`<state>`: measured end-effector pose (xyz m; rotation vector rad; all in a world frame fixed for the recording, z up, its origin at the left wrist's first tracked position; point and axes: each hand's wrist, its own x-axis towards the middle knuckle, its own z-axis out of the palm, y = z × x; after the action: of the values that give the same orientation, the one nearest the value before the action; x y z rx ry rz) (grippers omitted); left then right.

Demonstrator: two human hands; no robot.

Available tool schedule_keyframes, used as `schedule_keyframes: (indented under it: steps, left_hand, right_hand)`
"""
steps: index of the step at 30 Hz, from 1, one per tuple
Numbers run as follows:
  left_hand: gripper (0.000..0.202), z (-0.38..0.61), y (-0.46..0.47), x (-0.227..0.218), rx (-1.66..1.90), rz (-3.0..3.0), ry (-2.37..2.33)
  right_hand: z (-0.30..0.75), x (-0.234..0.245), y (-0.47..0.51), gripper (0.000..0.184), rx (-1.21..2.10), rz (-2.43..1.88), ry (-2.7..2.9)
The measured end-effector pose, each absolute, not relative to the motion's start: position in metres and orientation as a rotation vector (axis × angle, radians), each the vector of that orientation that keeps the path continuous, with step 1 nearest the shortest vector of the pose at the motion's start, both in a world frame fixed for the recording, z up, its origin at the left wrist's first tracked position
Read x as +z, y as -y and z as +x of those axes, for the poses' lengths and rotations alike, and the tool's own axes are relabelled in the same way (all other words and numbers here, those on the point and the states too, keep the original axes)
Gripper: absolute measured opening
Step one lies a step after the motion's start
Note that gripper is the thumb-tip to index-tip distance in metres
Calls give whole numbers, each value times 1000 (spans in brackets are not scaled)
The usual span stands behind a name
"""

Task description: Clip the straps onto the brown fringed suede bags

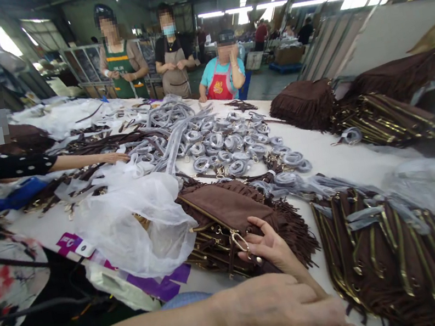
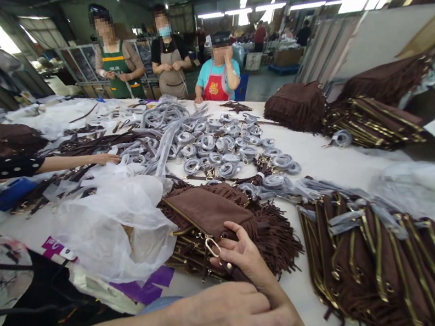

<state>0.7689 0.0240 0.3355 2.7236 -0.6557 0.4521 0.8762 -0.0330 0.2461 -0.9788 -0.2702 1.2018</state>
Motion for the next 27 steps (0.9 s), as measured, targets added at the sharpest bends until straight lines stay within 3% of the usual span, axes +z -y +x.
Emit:
schedule_keyframes:
  steps: [2,7,11,17,22,27]
  left_hand:
    - [19,763,-41,330,572,2687,544]
    - [29,745,-88,298,607,2466,-349]
    - [57,747,-109,272,441,2697,-110]
    - [38,784,-122,255,312,2918,156]
    - [40,813,-119,264,234,3034,231]
    - [46,828,-115,272,118,3017,199]
  right_hand:
    - [878,245,34,77,1184,-957,272]
    - [877,254,40,71,1183,-942,372]
    - [872,260,44,60,1192,-973,416]
    - [873,262,53,54,1102,-1148,400]
    - [877,271,60,37,982,-1544,521]
    - [888,269,62,9,435,-2042,1018]
